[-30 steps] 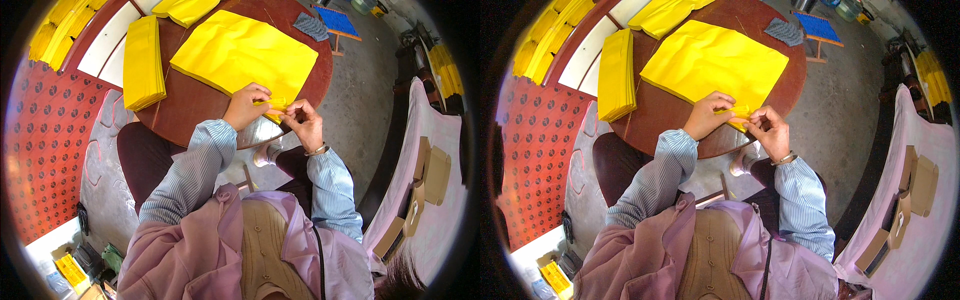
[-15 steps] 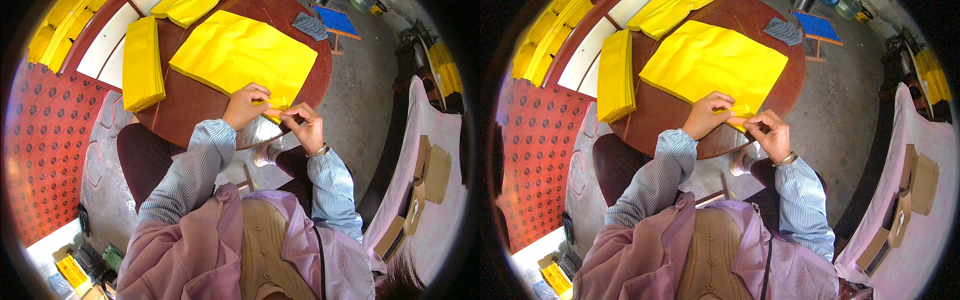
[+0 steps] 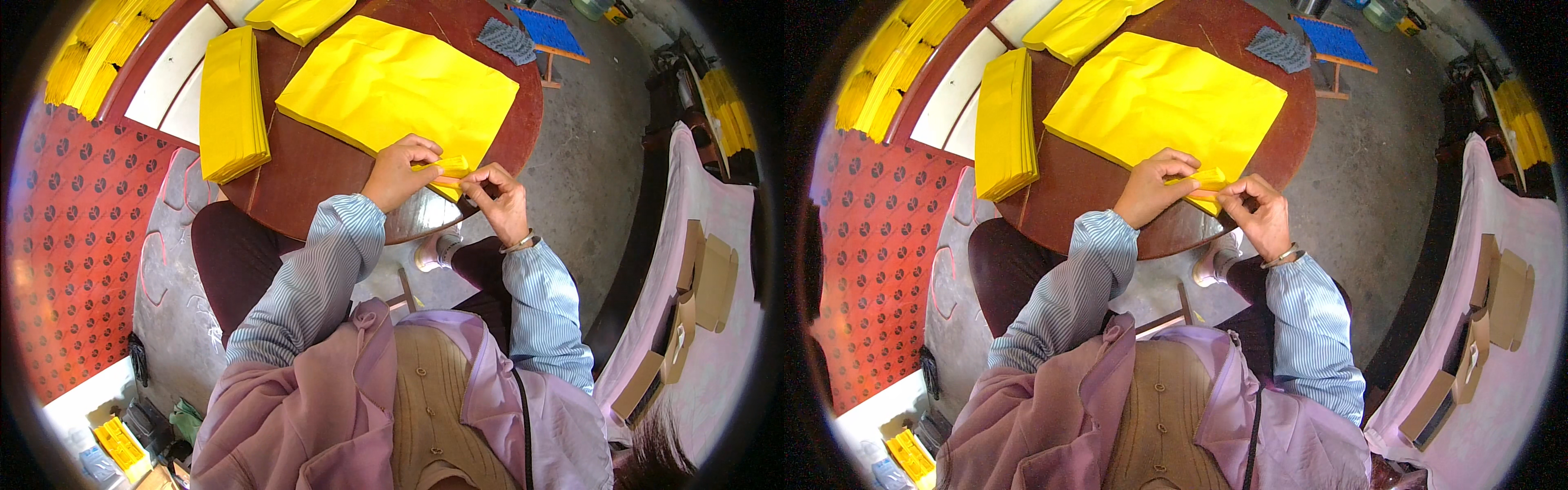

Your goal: The person folds yellow paper sheets on a round table, aligning edges and creasing folds. They stack the folded sheets and tie the bundle with a white string, then place the bundle on a cardboard box.

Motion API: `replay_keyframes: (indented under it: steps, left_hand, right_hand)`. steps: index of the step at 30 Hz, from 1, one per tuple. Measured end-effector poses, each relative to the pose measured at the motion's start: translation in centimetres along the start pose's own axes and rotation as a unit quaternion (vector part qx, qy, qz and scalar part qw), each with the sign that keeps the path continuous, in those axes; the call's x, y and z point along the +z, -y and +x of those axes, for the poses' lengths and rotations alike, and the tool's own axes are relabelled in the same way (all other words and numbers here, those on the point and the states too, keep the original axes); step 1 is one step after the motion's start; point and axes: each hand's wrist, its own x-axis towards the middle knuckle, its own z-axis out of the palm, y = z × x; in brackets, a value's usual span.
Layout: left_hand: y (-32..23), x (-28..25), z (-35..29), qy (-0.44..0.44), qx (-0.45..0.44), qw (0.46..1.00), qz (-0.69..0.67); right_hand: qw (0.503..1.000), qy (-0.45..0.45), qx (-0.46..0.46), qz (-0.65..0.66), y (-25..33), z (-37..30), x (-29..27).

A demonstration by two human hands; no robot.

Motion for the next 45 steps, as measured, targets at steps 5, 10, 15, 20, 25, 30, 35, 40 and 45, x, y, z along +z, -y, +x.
replay_keyframes:
  steps: [5,10,15,20,25,30,35,40,45]
  left_hand:
    - [-0.1,0.0,0.0,0.0,0.001,1.0,0.006]
    - [-0.2,0.0,0.0,0.0,0.002,1.0,0.014]
    - [-0.2,0.0,0.0,-0.002,-0.001,1.0,0.001]
    - [-0.5,0.1,-0.1,-0.006,-0.015,1.0,-0.006]
    - [-0.2,0.3,-0.1,-0.013,-0.018,1.0,-0.013]
    - [1.1,1.1,-0.2,-0.034,0.028,0.999,-0.016]
    - [1.4,1.4,0.1,-0.066,0.103,0.992,-0.001]
    - [-0.5,1.0,-0.5,-0.043,0.11,0.992,0.035]
    - [-1.1,-6.1,2.3,-0.147,0.182,0.964,0.123]
  right_hand:
    - [1.0,0.003,-0.002,0.001,-0.1,0.1,-0.1]
    - [1.0,0.005,-0.005,0.017,-0.2,0.2,-0.1]
    - [1.0,0.007,-0.004,0.025,-0.1,0.3,-0.1]
    - [0.999,0.01,-0.002,0.032,0.2,0.3,-0.2]
    - [0.997,-0.046,-0.045,-0.032,0.7,0.2,-0.4]
    - [0.945,-0.081,-0.207,-0.238,1.4,0.2,0.7]
    - [0.908,-0.075,-0.216,-0.35,2.5,1.0,2.3]
    - [0.898,-0.071,-0.23,-0.367,3.3,1.2,2.2]
    - [0.907,-0.029,-0.189,-0.376,3.7,1.3,1.3]
